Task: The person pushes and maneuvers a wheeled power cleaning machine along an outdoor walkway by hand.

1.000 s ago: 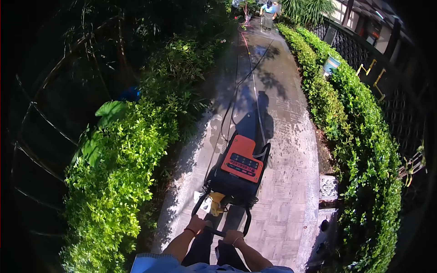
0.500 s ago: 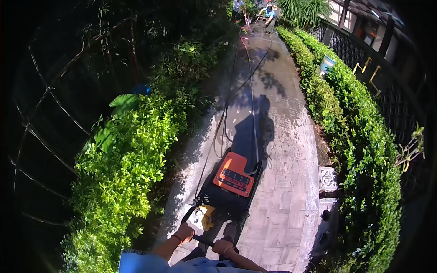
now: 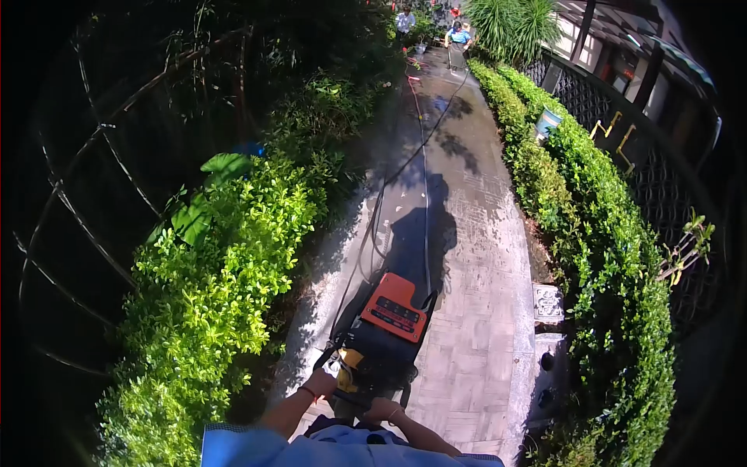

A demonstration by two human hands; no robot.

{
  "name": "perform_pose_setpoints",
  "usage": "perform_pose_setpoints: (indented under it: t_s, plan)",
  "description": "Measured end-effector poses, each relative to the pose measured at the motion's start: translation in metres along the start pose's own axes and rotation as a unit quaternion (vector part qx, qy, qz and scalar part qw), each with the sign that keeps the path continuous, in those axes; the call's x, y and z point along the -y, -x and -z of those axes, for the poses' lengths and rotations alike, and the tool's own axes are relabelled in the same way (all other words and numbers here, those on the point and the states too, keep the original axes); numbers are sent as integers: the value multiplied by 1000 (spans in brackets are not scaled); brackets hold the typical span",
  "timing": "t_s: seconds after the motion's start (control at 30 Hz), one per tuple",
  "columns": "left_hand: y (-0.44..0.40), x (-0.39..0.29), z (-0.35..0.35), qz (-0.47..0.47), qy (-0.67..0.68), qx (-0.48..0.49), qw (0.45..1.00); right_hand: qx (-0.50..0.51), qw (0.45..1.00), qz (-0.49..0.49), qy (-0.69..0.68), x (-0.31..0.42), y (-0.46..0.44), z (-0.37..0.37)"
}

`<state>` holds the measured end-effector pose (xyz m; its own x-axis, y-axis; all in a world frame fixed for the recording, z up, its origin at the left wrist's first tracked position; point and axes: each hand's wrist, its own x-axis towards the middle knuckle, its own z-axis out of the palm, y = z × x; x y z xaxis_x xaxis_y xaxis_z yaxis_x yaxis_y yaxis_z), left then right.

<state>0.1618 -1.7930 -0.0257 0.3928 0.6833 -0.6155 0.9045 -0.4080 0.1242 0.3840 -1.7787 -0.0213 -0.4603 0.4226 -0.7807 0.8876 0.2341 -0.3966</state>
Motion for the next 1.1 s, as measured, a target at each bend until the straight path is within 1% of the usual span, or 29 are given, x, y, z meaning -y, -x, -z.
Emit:
perform_pose_setpoints:
  t_s: [0.03, 0.07, 0.1, 0.13, 0.17, 0.2, 0.23, 0.27, 0.3, 0.33, 0.4, 0.47, 0.5, 0.53, 0.6, 0.63, 0.67, 0.77, 0.8, 0.83, 0.87, 0.9, 0.93, 1.0, 1.1]
  plan:
    - [-1, -2, -2, 8, -7, -33, 999, 14, 1000, 7, 3, -5, -5, -10]
    - [2, -4, 1, 10, -26, -31, 999, -4, 1000, 12, -2, -9, -10, -13]
    - [-6, -2, -13, 40, -16, -70, 997, -16, 1000, 20, -5, -12, -15, -17]
    - [0, -5, -4, 43, -13, -65, 997, -24, 999, 29, -9, -12, -14, -17]
    - [-2, -1, -8, 21, 29, -54, 998, -24, 999, 38, -12, -10, -10, -11]
    - [7, -6, 7, 38, 47, -41, 997, -36, 998, 52, -13, -2, 4, -2]
    - [-4, -4, -13, 57, 44, -70, 995, -18, 999, 40, -13, -9, -9, -10]
    - [1, -5, -10, 57, 80, -100, 990, -32, 999, 30, -6, 3, 5, 1]
    - [0, -9, -8, 82, 36, -98, 991, -58, 997, 49, 16, -8, -7, -10]
    - [2, -10, -7, 87, 25, -116, 989, -59, 997, 40, 7, -1, 3, -2]
    - [10, -16, -5, 111, 36, -156, 981, -47, 998, 48, -17, -3, 3, -2]
    - [11, -25, -6, 169, -6, -192, 967, -42, 996, 80, -24, -14, -7, -10]
    - [14, -27, -4, 164, 37, -214, 962, -40, 994, 98, -27, -20, -12, -12]
    - [19, -28, 4, 168, 80, -239, 953, -21, 994, 96, -55, -22, -14, -8]
    - [15, -30, 4, 207, 169, -215, 939, 40, 989, 103, -95, -18, -12, -4]
    - [10, -34, 1, 210, 182, -177, 944, 63, 987, 76, -129, -20, -9, -4]
    - [4, -37, 1, 211, 195, -174, 942, 79, 983, 49, -161, -24, -8, -1]
    - [-7, -64, -1, 197, 222, -190, 936, 104, 985, -7, -135, -43, 8, 8]
    - [-8, -71, -2, 191, 234, -194, 934, 130, 983, -17, -128, -54, 8, 9]
    - [-9, -79, -5, 184, 244, -197, 931, 177, 972, -27, -152, -68, 5, 10]
    - [-9, -83, -5, 180, 256, -201, 928, 143, 988, -6, -57, -70, 9, 8]
    - [-8, -89, -8, 177, 266, -205, 925, 164, 980, -12, -111, -118, -17, -14]
    - [-8, -89, -9, 179, 277, -206, 921, 158, 986, 20, -50, -129, -16, -15]
    - [-7, -95, -11, 168, 283, -201, 923, 161, 983, 79, 37, -127, -13, -17]
    - [-11, -94, -12, 140, 268, -183, 935, 154, 974, 140, 84, -123, -11, -24]
